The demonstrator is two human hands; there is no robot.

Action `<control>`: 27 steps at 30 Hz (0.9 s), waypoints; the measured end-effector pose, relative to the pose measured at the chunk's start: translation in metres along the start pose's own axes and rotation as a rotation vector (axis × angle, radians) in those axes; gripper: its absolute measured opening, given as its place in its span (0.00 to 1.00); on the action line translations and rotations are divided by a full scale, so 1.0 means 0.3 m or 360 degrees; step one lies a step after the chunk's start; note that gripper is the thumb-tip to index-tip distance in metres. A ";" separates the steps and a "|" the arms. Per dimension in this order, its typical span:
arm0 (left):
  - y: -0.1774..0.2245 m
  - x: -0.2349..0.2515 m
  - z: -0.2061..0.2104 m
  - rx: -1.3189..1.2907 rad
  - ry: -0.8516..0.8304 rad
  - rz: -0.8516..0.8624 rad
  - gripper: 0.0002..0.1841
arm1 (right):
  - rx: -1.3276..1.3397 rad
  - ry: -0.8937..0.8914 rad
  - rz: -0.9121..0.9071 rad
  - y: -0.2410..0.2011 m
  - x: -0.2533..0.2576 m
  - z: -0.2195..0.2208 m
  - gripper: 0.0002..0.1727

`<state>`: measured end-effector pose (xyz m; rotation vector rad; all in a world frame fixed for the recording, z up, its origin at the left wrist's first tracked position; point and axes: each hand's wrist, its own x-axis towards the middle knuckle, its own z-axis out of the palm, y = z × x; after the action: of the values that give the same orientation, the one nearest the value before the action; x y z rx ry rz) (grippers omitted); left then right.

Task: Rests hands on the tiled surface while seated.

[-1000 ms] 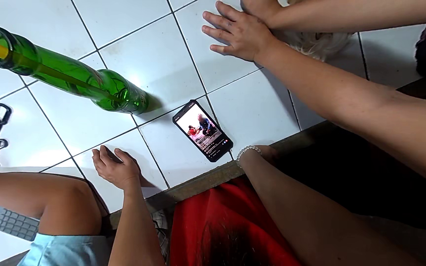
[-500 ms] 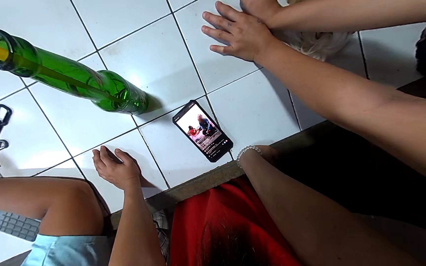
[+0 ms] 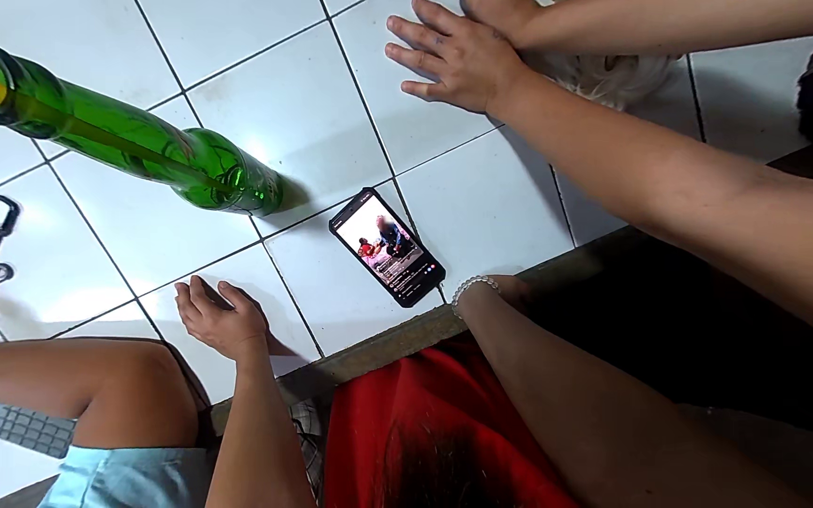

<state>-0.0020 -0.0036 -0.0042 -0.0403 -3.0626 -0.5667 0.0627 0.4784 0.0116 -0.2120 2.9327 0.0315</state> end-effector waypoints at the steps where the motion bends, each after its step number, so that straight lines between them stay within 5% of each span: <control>1: -0.001 0.000 0.002 0.0003 0.0006 0.0000 0.28 | -0.0003 -0.0005 0.0008 -0.001 0.000 0.000 0.31; 27: 0.008 -0.001 -0.008 -0.0006 -0.0016 0.0000 0.28 | 0.0062 -0.0058 0.0057 -0.007 0.001 -0.010 0.32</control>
<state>-0.0016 -0.0021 -0.0012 -0.0429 -3.0712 -0.5737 0.0621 0.4761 0.0143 -0.1514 2.8978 -0.0162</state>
